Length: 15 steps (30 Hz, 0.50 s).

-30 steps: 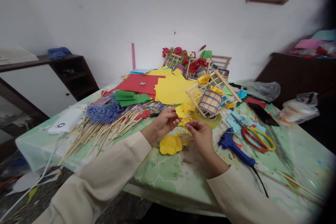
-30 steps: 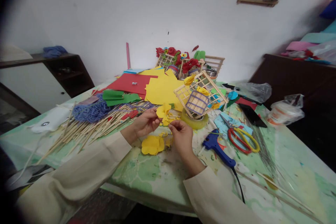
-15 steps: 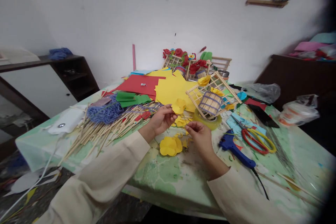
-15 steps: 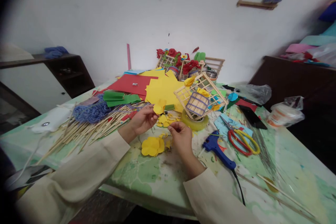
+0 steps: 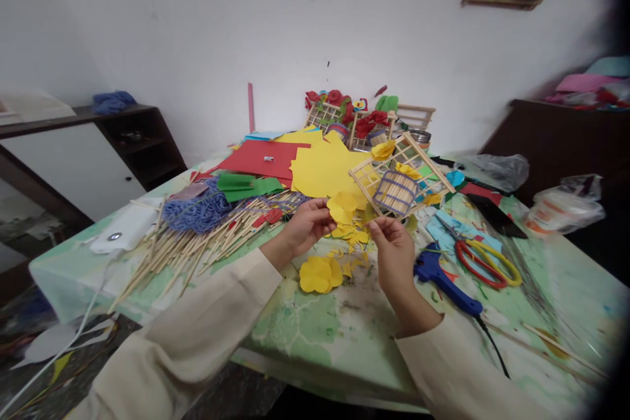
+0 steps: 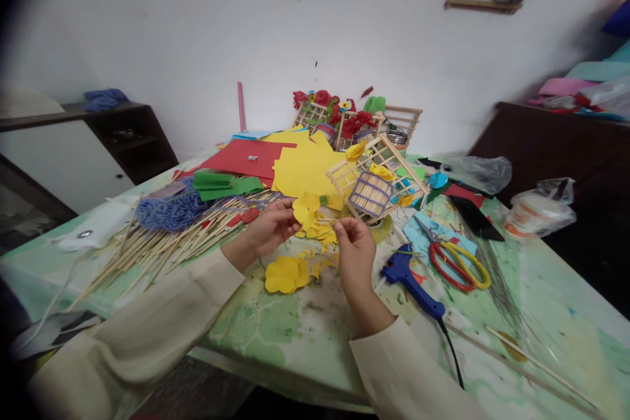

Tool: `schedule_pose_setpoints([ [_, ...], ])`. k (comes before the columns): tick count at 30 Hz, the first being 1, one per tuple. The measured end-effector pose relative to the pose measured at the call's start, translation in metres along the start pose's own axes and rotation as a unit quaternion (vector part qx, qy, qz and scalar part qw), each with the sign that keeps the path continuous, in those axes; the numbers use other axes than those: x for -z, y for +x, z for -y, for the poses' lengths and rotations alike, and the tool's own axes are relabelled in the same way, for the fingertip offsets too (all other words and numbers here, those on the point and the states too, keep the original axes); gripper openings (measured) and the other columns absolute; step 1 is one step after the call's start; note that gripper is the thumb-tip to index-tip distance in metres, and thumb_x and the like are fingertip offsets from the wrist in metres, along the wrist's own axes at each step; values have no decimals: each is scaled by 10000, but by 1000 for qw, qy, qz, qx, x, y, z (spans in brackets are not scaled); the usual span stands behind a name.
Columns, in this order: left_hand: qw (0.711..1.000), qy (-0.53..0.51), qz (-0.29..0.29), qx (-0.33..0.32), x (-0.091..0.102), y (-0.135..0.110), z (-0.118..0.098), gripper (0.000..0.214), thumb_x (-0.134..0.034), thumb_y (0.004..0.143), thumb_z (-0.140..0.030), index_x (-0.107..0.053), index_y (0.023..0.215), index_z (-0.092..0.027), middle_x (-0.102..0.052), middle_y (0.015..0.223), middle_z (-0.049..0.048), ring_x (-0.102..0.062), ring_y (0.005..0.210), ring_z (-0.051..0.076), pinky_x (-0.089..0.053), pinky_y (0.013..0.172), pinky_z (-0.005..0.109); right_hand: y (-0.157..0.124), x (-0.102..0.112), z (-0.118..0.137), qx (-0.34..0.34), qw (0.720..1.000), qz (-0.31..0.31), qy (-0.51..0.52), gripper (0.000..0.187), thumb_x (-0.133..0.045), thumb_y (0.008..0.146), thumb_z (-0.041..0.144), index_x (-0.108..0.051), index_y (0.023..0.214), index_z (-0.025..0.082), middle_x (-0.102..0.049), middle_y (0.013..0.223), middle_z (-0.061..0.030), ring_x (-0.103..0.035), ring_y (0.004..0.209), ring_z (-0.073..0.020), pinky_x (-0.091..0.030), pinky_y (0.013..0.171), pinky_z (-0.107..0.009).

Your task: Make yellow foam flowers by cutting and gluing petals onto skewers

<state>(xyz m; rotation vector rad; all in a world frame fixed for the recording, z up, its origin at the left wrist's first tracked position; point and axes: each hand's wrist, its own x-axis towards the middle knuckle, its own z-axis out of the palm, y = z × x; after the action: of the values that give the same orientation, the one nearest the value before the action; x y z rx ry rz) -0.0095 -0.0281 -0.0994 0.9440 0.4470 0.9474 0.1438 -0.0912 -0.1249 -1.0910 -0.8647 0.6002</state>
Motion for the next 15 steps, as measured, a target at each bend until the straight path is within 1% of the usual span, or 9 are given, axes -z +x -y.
schedule_pose_setpoints([
  [3,1000,25,0,13,-2,0,6,162,-685,634,-138,-574,750,-119,-600,607,-2,-542,461,55,-421,460,145,2,1,3,14,999,-18,22,221,-690,681,336,-560,772,182,-587,712,14,-520,662,-114,-412,638,-248],
  [6,998,63,-4,22,-3,0,10,160,-679,641,-162,-581,762,-120,-605,589,3,-543,445,64,-408,439,149,2,1,4,8,1000,-9,24,218,-685,693,337,-549,753,177,-572,693,22,-504,628,-102,-398,611,-240],
  [9,994,107,-4,11,-4,-1,11,151,-670,642,-165,-592,762,-120,-608,569,6,-548,439,74,-398,427,153,1,1,3,9,1000,3,16,216,-682,707,340,-553,740,170,-537,661,39,-480,593,-86,-388,586,-231],
  [11,993,120,-4,4,-4,-1,10,133,-661,638,-154,-591,747,-121,-605,559,2,-547,438,73,-399,430,153,3,3,3,15,1000,-1,18,208,-677,722,338,-553,741,171,-532,647,45,-479,582,-79,-393,583,-226],
  [13,993,119,-7,5,-5,-1,8,125,-652,630,-141,-588,736,-122,-601,551,0,-545,436,72,-394,427,152,6,5,4,15,999,-14,42,209,-684,721,336,-548,737,178,-535,638,52,-488,575,-73,-408,584,-222],
  [15,993,117,-11,7,-5,-2,7,130,-650,626,-137,-586,737,-122,-602,556,1,-543,435,71,-392,425,152,10,7,5,-3,995,-31,95,230,-710,694,337,-540,732,187,-554,663,51,-519,590,-71,-440,594,-221],
])
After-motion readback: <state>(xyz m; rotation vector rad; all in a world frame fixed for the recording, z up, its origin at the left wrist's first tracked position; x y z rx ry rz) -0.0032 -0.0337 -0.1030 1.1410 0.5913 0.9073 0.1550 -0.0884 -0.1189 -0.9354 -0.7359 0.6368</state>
